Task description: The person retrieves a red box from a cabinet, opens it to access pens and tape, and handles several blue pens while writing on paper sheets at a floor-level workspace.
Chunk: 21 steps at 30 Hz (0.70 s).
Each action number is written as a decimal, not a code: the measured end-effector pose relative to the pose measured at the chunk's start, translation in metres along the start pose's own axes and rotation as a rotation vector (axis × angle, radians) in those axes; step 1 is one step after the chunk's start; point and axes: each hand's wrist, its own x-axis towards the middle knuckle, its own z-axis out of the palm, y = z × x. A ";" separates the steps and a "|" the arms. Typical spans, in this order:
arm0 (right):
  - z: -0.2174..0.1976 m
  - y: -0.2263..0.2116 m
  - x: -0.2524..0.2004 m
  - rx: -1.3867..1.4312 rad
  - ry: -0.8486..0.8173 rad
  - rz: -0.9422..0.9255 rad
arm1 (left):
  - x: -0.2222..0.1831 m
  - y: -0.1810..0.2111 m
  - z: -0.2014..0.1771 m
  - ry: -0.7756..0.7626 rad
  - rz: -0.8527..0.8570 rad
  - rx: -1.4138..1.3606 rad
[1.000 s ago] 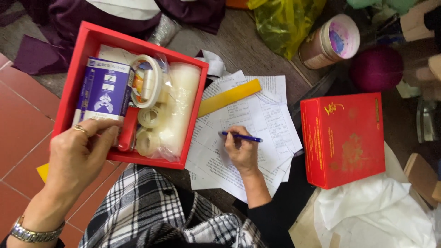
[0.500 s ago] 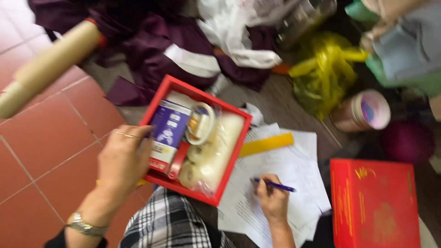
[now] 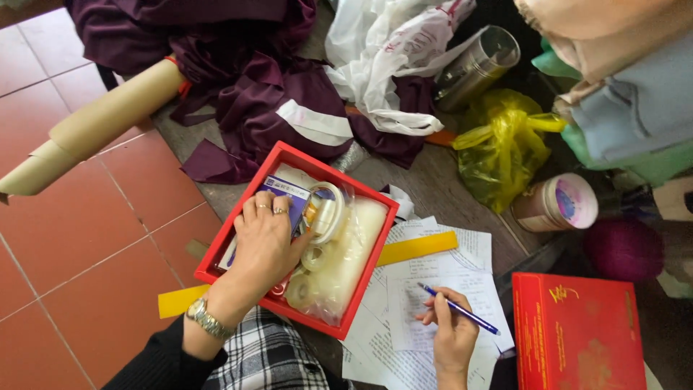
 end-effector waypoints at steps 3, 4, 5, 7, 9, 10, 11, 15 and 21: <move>0.000 -0.012 -0.005 0.082 0.020 0.028 | 0.004 0.001 0.010 0.067 -0.018 0.079; 0.000 -0.014 -0.007 0.061 0.022 0.039 | 0.005 0.001 0.012 0.036 -0.033 0.100; 0.000 -0.017 -0.009 0.040 0.024 0.050 | 0.006 0.001 0.014 0.006 -0.049 0.123; 0.001 -0.025 -0.016 0.055 0.027 0.084 | 0.006 0.003 0.001 -0.087 -0.044 0.140; 0.002 -0.032 -0.020 0.071 0.028 0.117 | 0.007 0.003 -0.006 -0.178 -0.043 0.158; 0.002 -0.035 -0.021 0.064 0.025 0.139 | 0.007 0.003 -0.006 -0.181 -0.039 0.170; 0.003 -0.037 -0.022 0.058 0.023 0.162 | 0.007 0.002 -0.007 -0.185 -0.035 0.182; 0.004 -0.051 -0.023 0.033 0.035 0.135 | -0.001 0.001 -0.022 -0.031 0.050 -0.017; 0.029 -0.122 -0.015 0.025 -0.010 -0.004 | -0.021 0.005 -0.051 -0.037 0.010 -0.356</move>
